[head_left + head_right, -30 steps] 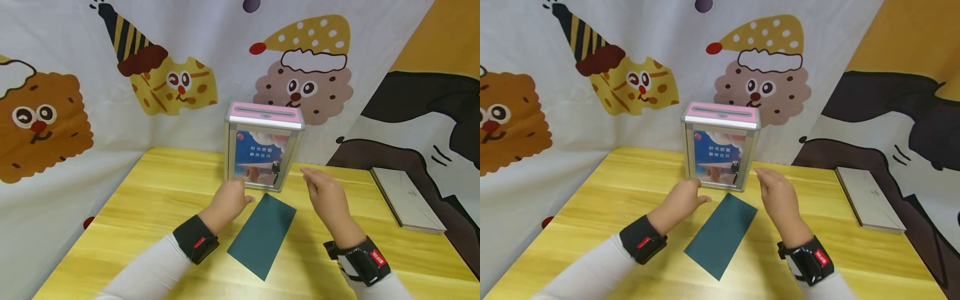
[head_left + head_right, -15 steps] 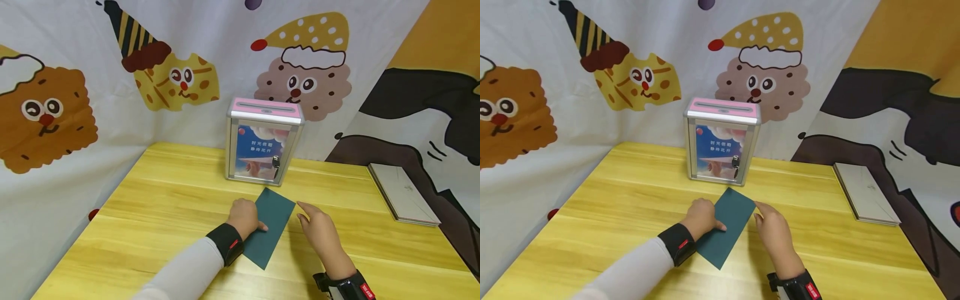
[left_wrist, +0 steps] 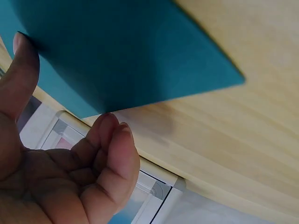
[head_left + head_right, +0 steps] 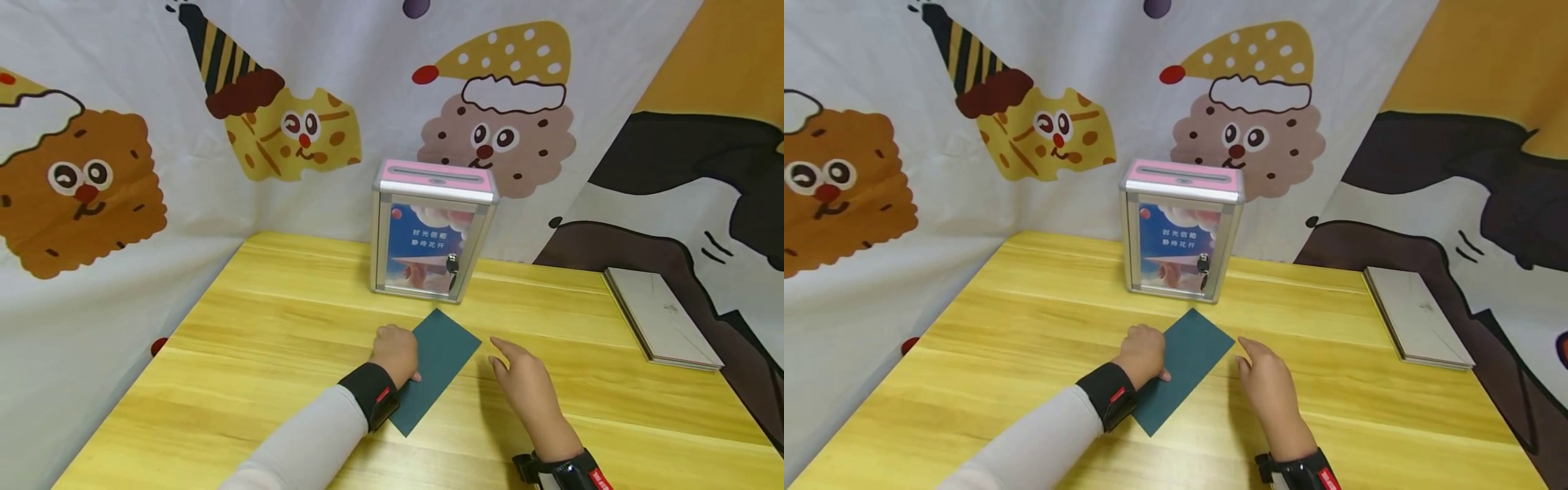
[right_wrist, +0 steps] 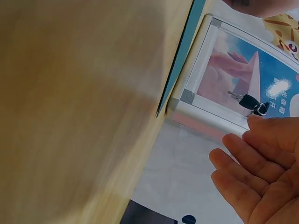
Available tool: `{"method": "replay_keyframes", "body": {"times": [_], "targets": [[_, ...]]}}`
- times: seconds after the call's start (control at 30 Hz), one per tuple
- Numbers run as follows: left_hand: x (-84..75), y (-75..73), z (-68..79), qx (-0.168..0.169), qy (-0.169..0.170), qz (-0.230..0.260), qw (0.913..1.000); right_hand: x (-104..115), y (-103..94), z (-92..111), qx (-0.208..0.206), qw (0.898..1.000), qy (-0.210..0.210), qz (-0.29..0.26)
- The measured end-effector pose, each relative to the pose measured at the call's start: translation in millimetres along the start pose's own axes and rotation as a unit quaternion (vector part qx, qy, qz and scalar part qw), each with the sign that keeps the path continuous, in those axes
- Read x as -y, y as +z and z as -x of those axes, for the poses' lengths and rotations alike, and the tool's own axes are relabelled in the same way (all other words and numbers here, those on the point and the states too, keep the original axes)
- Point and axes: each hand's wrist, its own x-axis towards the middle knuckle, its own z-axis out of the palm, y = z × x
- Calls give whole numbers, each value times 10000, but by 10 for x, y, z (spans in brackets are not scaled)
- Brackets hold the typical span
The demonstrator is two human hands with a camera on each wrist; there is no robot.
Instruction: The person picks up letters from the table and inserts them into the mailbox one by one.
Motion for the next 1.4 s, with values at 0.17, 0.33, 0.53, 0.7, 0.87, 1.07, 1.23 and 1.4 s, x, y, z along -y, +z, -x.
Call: {"method": "replay_keyframes", "body": {"times": [0.17,0.33,0.53,0.7,0.87,1.07,1.23,1.4], "targets": [[44,-11,-62,506,-144,-141,9985,-29,30,10,31,10000,-3,5],[104,0,-113,792,-253,462,9955,-47,29,38,137,9998,115,-53],[227,27,-99,720,-49,1441,9869,-80,21,45,344,9990,289,-88],[396,-41,-12,442,476,1772,9820,-102,0,47,425,9980,451,-122],[584,-209,61,345,1118,2567,9594,-105,-62,36,361,9977,503,-279],[738,-476,178,294,1486,3735,9152,-140,-158,-13,-22,9979,471,-444],[801,-675,245,-195,1378,4360,8891,-106,-214,-87,-286,9960,300,-793],[800,-808,269,-1084,993,4982,8545,26,-237,-161,297,9871,-196,-1559]]}}
